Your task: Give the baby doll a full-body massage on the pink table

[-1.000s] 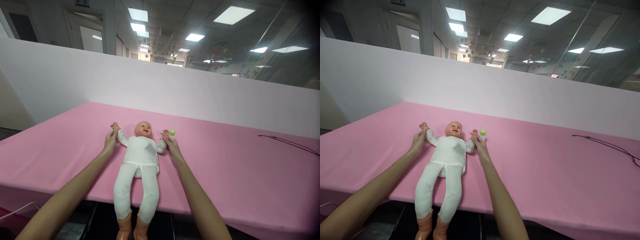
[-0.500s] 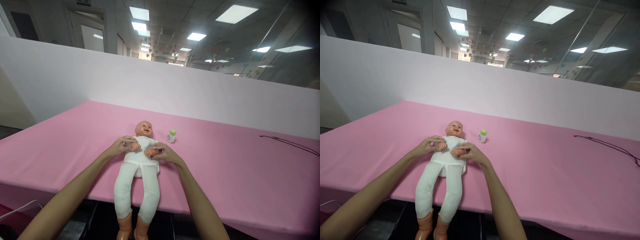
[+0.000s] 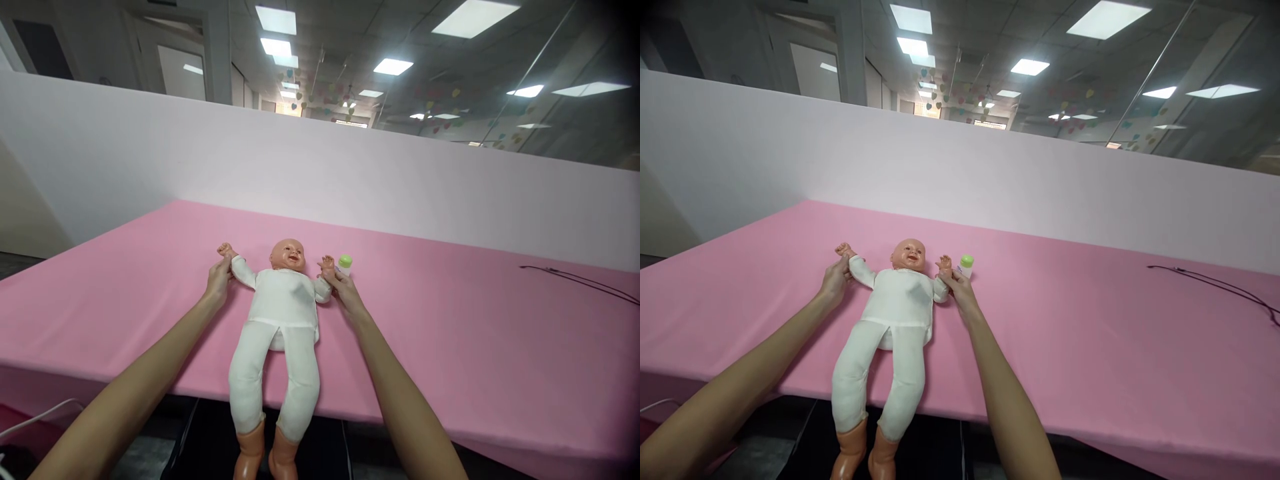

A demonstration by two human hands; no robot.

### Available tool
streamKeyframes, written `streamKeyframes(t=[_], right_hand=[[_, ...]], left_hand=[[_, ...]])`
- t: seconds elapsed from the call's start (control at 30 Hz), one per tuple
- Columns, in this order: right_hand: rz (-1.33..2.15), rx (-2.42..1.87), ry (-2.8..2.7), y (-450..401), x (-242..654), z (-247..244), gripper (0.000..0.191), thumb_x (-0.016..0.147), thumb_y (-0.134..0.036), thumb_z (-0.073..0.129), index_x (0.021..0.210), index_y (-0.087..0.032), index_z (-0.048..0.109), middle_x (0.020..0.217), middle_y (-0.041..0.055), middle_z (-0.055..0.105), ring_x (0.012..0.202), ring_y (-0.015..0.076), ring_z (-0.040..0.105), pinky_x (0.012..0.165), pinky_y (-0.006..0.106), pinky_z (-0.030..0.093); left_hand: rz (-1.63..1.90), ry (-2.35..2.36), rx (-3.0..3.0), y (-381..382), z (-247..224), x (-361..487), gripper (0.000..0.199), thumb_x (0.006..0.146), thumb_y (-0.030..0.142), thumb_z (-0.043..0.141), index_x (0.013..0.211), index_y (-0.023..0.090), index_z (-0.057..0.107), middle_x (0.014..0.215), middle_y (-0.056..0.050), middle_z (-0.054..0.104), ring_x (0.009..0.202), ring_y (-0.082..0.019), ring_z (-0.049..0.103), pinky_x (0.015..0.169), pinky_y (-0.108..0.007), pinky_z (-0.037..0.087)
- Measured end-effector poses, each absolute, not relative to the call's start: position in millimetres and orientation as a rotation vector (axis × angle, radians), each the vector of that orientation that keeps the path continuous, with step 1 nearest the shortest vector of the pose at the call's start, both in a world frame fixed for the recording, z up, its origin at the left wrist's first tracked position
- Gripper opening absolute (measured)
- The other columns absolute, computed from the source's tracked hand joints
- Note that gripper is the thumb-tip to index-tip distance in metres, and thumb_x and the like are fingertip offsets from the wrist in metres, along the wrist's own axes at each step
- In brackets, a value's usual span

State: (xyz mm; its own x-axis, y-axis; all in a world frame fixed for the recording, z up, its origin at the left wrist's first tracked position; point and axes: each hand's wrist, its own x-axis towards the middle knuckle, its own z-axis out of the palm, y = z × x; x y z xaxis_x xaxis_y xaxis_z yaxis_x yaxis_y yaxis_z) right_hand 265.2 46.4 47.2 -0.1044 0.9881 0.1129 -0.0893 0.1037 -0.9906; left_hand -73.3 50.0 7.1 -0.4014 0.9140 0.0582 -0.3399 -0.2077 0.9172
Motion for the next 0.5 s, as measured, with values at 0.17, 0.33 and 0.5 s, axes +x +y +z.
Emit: streamKeyframes(t=[0.17,0.33,0.5], right_hand=[[1.292,-0.809,-1.755,31,260,64,0.041,0.074,-0.045,0.092,0.11,-0.027,0.085,0.127,0.008,0.077,0.124,0.0333,0.066,0.109,0.048,0.05],[1.149,-0.668,-2.235,19,251,77,0.029,0.084,-0.038,0.084,0.112,-0.031,0.085,0.118,0.0058,0.08,0.117,0.0322,0.065,0.111,0.051,0.045],[1.217,-0.768,-2.035,22,252,68,0.038,0.081,-0.04,0.087,0.117,-0.03,0.084,0.121,0.005,0.079,0.121,0.0319,0.065,0.106,0.045,0.049]], left_hand=[[1.615,0.965,1.28,34,24,-59,0.046,0.073,0.06,0.089,0.089,0.018,0.08,0.098,-0.011,0.077,0.095,-0.027,0.07,0.088,-0.038,0.055],[1.144,0.901,1.813,20,35,-56,0.038,0.067,0.036,0.095,0.102,0.025,0.087,0.119,-0.014,0.079,0.119,-0.036,0.067,0.101,-0.046,0.051],[1.238,0.96,1.702,20,33,-54,0.04,0.07,0.039,0.092,0.106,0.023,0.087,0.116,-0.012,0.079,0.115,-0.035,0.068,0.098,-0.042,0.052]])
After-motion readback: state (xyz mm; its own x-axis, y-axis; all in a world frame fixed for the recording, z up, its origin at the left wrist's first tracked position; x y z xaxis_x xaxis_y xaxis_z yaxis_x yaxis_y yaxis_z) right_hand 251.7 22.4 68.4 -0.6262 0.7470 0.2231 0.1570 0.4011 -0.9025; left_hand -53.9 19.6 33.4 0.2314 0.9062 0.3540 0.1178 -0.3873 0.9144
